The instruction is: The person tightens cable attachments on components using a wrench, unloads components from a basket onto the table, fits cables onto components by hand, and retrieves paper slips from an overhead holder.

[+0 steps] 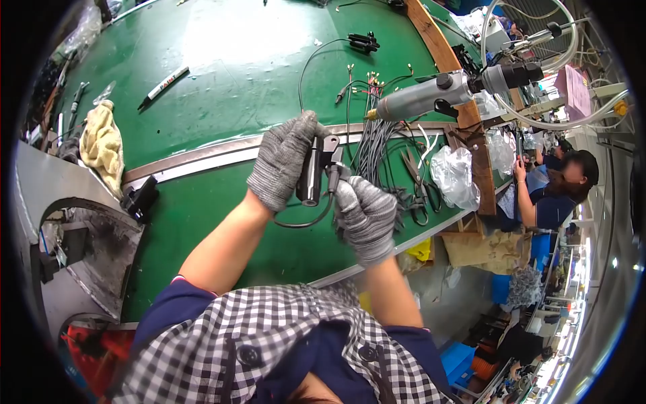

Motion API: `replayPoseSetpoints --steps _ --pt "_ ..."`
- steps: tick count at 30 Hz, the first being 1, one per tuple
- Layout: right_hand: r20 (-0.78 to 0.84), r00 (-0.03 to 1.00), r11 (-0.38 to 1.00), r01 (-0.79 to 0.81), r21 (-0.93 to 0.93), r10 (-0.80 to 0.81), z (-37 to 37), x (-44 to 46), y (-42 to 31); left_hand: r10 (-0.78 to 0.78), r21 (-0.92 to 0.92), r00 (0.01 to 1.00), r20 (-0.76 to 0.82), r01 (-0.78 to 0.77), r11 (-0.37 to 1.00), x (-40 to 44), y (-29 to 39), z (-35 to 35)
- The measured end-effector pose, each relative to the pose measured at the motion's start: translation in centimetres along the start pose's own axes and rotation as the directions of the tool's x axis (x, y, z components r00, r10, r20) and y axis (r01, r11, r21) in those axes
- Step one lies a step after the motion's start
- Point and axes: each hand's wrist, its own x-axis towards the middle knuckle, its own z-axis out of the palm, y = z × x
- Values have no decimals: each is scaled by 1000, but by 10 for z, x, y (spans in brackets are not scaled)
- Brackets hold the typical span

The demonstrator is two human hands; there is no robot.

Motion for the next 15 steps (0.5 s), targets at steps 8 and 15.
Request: replayPoseSetpoints --steps 8,15 --pt "-99 965 846 -162 508 244 -8 -9 3 17 -137 999 45 -11 990 0 -11 8" --pt "88 994 970 -84 230 65 -46 -3 -5 103 -159 987 127 -82 984 -4 -2 14"
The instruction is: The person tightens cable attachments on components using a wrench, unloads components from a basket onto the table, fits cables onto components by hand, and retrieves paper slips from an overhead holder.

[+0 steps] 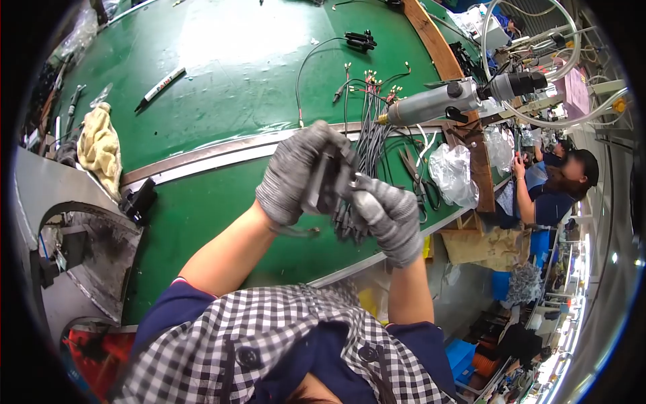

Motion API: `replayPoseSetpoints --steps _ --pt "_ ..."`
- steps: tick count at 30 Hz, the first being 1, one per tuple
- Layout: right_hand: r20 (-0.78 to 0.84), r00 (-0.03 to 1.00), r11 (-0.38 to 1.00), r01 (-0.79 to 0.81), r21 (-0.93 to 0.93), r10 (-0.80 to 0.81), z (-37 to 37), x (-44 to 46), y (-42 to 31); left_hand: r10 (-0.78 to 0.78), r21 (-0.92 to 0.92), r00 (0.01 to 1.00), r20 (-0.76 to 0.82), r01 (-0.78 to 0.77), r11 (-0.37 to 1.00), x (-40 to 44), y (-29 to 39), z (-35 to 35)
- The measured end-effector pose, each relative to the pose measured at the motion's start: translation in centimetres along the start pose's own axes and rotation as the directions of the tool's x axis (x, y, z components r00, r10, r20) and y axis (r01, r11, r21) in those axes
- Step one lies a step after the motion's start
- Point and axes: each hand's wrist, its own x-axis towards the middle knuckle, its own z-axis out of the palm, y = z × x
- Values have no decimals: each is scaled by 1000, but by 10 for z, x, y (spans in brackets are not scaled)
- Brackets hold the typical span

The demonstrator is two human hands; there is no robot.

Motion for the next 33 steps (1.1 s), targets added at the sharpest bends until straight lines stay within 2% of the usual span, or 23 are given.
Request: replayPoseSetpoints --steps 1,3,4,5,7,8,9,11,12,13,16,17,20,23,25,28,29,30,31,32,33 --pt "-4 1000 1000 0 -4 0 1 -2 2 -70 -125 997 -17 67 990 0 3 -1" --pt "83 995 989 64 -131 -53 8 -4 10 -205 -365 978 -31 180 913 3 11 -5" --pt "135 988 977 102 -189 -77 12 -1 8 -198 -365 979 -38 171 915 4 14 -7" --pt "143 986 977 109 -186 -83 11 1 5 -105 -161 989 -102 87 983 4 17 -10" --pt "55 994 974 105 -201 -95 -1 -1 -8 92 270 983 -159 -47 962 2 20 -13" --pt "2 995 973 96 -211 -98 -6 -2 -17 84 271 984 -155 -40 962 1 23 -14" --pt "-7 996 973 87 -212 -90 -11 -2 -22 80 361 988 -130 -28 932 0 27 -14" --pt "164 970 812 238 -533 -177 -23 3 -32 67 529 995 -79 -15 849 -1 31 -11" --pt "261 946 684 320 -656 -193 -26 5 -36 61 527 995 -74 -13 850 -1 32 -9" --pt "257 948 685 315 -657 -189 -27 7 -42 41 531 998 -57 -5 847 -1 32 -8" --pt "409 912 528 364 -767 -34 -23 14 -54 2 543 999 -36 18 840 -2 33 -8" --pt "414 910 530 367 -765 -32 -20 16 -54 -7 546 999 -39 27 837 -2 32 -6" --pt "427 904 372 397 -839 -3 -9 22 -55 -19 554 999 -47 42 831 1 32 -7" --pt "415 910 378 384 -843 1 -4 28 -52 -119 365 989 -87 143 920 3 25 -11" --pt "409 913 380 377 -845 2 2 28 -46 -111 360 990 -88 136 923 5 25 -16" --pt "203 962 644 272 -716 -180 15 23 -13 -82 350 992 -94 110 930 8 22 -22" --pt "209 960 640 280 -716 -185 28 20 -4 -115 165 988 -105 131 978 8 9 -23" --pt "-5 975 834 189 -519 -224 47 17 6 -147 -25 983 -106 146 989 9 -4 -23" --pt "-222 955 956 136 -258 -195 65 15 15 -178 -210 979 -97 155 965 11 -13 -23" --pt "-415 904 992 124 36 -98 73 12 25 -173 -205 980 -94 151 967 12 -17 -23" --pt "-421 901 991 130 37 -103 74 11 36 -132 -100 982 -133 119 988 12 -21 -23"
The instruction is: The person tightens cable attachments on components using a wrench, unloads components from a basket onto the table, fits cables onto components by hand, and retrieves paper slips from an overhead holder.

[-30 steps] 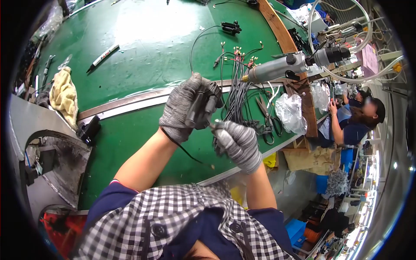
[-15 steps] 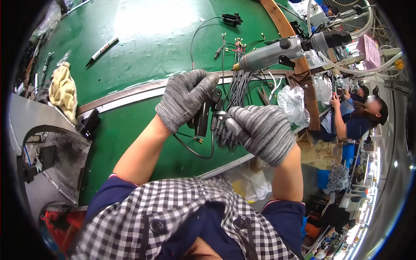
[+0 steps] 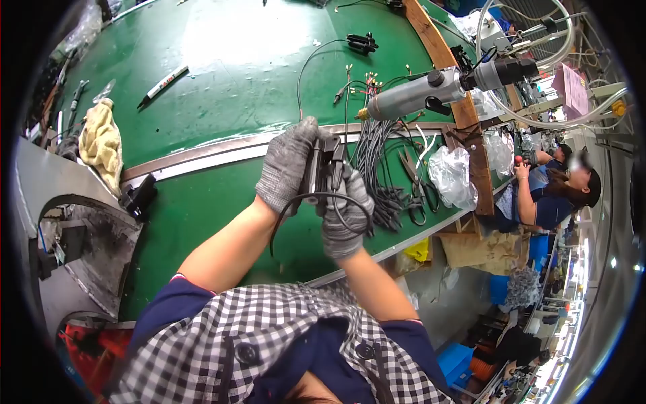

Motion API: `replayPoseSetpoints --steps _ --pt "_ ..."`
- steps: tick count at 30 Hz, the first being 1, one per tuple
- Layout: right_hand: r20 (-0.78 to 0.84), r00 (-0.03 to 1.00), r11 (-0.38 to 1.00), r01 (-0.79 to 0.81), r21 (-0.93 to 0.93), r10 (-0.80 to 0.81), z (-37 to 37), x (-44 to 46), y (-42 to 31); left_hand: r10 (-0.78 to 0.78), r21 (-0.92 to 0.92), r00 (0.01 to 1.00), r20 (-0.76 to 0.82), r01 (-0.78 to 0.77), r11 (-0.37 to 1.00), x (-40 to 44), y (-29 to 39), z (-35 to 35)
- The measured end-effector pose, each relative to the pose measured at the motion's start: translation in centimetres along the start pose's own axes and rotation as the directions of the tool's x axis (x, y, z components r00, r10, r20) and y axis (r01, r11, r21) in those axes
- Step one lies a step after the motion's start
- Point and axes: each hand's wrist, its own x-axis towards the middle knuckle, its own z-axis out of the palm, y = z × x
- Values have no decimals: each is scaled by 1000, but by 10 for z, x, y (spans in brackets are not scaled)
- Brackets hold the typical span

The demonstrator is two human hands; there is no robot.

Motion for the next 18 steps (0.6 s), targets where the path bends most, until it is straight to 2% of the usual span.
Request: replayPoseSetpoints --steps 2,3,4,6,7,8,10,11,13,14,17,18 --pt "0 998 997 66 27 -66 0 -4 18 96 203 994 -58 -82 976 -1 -2 1" --pt "1 995 995 96 39 -96 0 -6 21 95 205 994 -55 -82 975 -3 1 3" --pt "0 995 995 97 37 -97 -6 -8 21 42 99 998 -49 -37 994 -6 6 5" --pt "202 951 907 290 -304 -236 -31 -3 10 -52 -125 998 -24 48 991 -10 20 11" --pt "319 907 804 399 -441 -274 -43 2 4 -43 -131 999 -27 39 991 -11 25 12" --pt "328 902 801 409 -437 -282 -51 7 -1 53 11 998 -20 -53 999 -11 30 11" --pt "333 937 909 230 -348 -109 -67 13 -14 222 298 974 31 -221 928 -14 38 10" --pt "333 937 910 226 -347 -105 -76 20 -22 218 299 975 29 -217 929 -17 41 10" --pt "553 824 776 428 -464 -124 -89 35 -40 252 466 963 90 -265 844 -21 46 16" --pt "545 830 777 417 -472 -115 -90 38 -51 263 540 956 128 -289 790 -23 48 20" --pt "686 728 589 552 -591 6 -87 47 -81 207 633 968 144 -251 732 -30 59 26" --pt "685 728 591 550 -591 8 -85 48 -85 186 678 972 142 -232 697 -32 60 27"
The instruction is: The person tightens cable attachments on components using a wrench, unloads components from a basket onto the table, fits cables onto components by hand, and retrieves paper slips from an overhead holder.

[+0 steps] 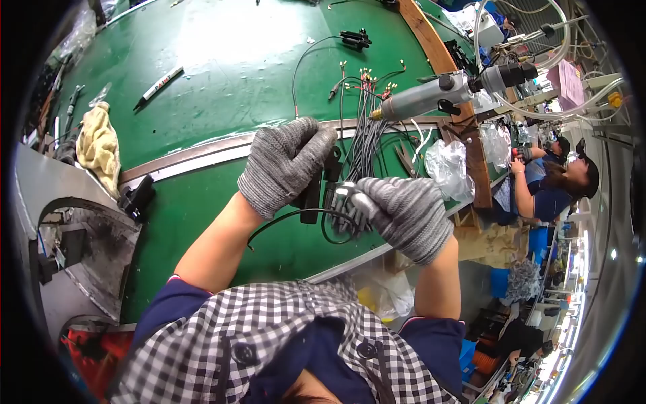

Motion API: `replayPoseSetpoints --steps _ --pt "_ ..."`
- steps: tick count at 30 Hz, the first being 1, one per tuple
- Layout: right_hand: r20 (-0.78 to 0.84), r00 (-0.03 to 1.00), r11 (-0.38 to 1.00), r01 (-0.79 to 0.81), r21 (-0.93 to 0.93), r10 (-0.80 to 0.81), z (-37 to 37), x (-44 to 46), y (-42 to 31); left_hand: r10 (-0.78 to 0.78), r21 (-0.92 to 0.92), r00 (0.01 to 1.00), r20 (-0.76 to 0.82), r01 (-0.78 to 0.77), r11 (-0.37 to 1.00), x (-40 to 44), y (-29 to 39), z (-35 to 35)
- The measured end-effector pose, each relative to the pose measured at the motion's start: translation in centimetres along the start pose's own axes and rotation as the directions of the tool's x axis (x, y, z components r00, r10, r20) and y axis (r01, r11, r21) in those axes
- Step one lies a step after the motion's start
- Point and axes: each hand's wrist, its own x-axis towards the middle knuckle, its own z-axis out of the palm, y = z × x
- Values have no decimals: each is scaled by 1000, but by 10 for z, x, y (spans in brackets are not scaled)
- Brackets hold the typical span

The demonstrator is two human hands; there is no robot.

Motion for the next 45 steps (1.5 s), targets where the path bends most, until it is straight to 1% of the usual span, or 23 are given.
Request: replayPoseSetpoints --steps 3,7,9,12,13,15,16,19,21,25,28,29,31,32,33,35,36,39,40,41,43,44,45 --pt "159 987 977 52 -206 -19 -4 9 -9 34 99 999 20 -36 994 0 -5 0" --pt "257 966 935 76 -347 17 -8 18 -20 44 165 997 57 -53 985 6 -15 0" --pt "290 957 936 79 -342 25 -7 22 -20 46 173 997 66 -57 983 9 -24 3" --pt "346 937 938 85 -336 39 -8 29 -23 -92 67 977 193 80 995 12 -45 9" --pt "453 889 933 107 -344 65 -11 35 -28 -74 67 980 186 63 996 14 -48 11" --pt "633 764 922 145 -360 126 -20 46 -36 -159 23 944 288 159 987 12 -49 14" --pt "616 777 915 145 -376 130 -19 50 -35 -199 8 919 342 208 978 12 -48 16" --pt "674 738 930 239 -280 13 -1 57 -20 -241 75 900 362 230 970 14 -41 16" --pt "640 767 925 211 -315 43 2 60 -26 -252 108 897 364 229 968 16 -39 16" --pt "571 816 924 152 -352 84 4 60 -28 -198 116 954 225 175 978 19 -45 13" --pt "541 837 938 117 -326 83 16 49 -19 -275 -151 951 139 295 944 19 -60 14" --pt "370 926 981 -5 -192 77 26 41 -11 -269 -152 953 137 289 945 20 -63 13" --pt "4 987 975 -157 154 159 53 24 3 -266 -439 956 126 294 849 21 -69 9" --pt "0 987 975 -160 156 162 69 17 3 -267 -568 956 123 289 771 22 -72 10" --pt "-153 950 908 -200 369 271 91 13 -3 -266 -564 955 129 291 773 21 -77 17" --pt "-350 765 663 -130 737 540 126 11 -15 -238 -735 962 135 258 626 15 -91 39" --pt "-353 761 661 -130 739 545 135 13 -16 -224 -808 965 134 238 540 14 -94 44" --pt "-416 672 534 36 845 613 141 18 -24 -160 -855 970 181 235 461 16 -89 41" --pt "-412 667 529 32 848 621 139 14 -22 -130 -878 971 201 237 415 16 -87 39" --pt "-377 753 611 -43 790 540 131 8 -16 -134 -876 969 207 245 415 17 -83 36" --pt "-244 895 764 -147 628 373 99 1 -3 -209 -860 971 116 204 468 20 -72 26" --pt "-229 898 757 -155 635 375 90 -2 6 -254 -849 965 65 187 495 20 -67 19" --pt "-44 952 844 -247 477 303 83 -6 15 -279 -848 958 65 200 491 19 -60 12"
